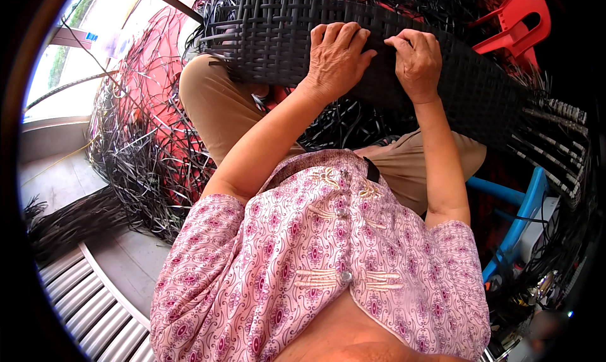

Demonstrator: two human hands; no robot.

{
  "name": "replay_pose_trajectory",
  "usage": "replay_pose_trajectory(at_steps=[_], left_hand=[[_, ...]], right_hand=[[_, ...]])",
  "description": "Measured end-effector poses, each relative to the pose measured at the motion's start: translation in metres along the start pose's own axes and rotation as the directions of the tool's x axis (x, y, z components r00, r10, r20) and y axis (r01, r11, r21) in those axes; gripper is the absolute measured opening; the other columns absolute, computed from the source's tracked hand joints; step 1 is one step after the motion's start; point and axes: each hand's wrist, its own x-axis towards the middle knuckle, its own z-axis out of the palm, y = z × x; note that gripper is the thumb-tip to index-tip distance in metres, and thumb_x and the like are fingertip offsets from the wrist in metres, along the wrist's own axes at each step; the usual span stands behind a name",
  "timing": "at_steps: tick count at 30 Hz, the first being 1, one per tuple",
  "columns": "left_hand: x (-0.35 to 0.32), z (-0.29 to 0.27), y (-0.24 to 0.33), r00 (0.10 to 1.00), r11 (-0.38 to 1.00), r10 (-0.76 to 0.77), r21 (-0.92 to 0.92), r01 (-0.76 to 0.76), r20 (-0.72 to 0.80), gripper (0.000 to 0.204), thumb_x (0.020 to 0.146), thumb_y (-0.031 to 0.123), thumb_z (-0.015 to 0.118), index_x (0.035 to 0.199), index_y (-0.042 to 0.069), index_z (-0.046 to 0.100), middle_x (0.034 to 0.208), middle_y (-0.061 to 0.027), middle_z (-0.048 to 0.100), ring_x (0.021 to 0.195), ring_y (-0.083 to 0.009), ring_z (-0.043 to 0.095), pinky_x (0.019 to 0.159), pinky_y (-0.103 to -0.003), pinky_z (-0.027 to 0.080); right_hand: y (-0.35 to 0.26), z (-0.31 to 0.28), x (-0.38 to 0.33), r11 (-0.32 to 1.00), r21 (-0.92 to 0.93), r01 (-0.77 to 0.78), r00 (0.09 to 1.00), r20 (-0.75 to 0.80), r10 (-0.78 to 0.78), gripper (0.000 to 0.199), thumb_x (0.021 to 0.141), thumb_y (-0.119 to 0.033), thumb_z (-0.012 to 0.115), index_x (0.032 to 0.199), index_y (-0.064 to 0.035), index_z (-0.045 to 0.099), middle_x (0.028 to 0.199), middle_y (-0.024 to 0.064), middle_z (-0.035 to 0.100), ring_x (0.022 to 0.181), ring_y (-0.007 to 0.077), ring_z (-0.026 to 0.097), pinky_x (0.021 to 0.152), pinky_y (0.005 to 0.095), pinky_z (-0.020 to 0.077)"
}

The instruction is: The person weaves a black plastic basket by hand, interlacing thin black plastic strips through the vertical ribs of the basket frame. They work on the basket while sitting cross-legged on the floor, occasionally lifting and rotating the basket to access different sections.

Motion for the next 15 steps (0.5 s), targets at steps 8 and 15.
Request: replay_pose_trajectory(at_steps=[8, 15], left_hand=[[-0.007, 0.003, 0.002, 0.998, 0.998, -0.047, 0.034, 0.048, -0.036, 0.041, 0.08, 0.03, 0.073, 0.115, 0.012, 0.062, 0.116, -0.0035, 0.056, 0.112, -0.0241, 0.051, 0.1, -0.044, 0.031], [-0.01, 0.006, 0.003, 0.991, 0.988, -0.128, 0.079, 0.131, -0.041, 0.053, 0.08, 0.033, 0.072, 0.125, 0.01, 0.059, 0.125, -0.0052, 0.055, 0.125, -0.0241, 0.047, 0.108, -0.049, 0.025]], right_hand=[[-0.026, 0.005, 0.012, 0.995, -0.066, -0.074, 0.993, 0.082, 0.08, 0.023, 0.078, -0.003, 0.066, 0.096, -0.0161, 0.074, 0.09, -0.0019, 0.06, 0.084, 0.02, 0.058, 0.075, 0.0339, 0.0458], [-0.034, 0.014, 0.009, 0.988, -0.126, -0.092, 0.993, 0.059, 0.1, 0.026, 0.08, -0.004, 0.064, 0.102, -0.0147, 0.072, 0.098, -0.0013, 0.063, 0.089, 0.0198, 0.06, 0.077, 0.0341, 0.0462]])
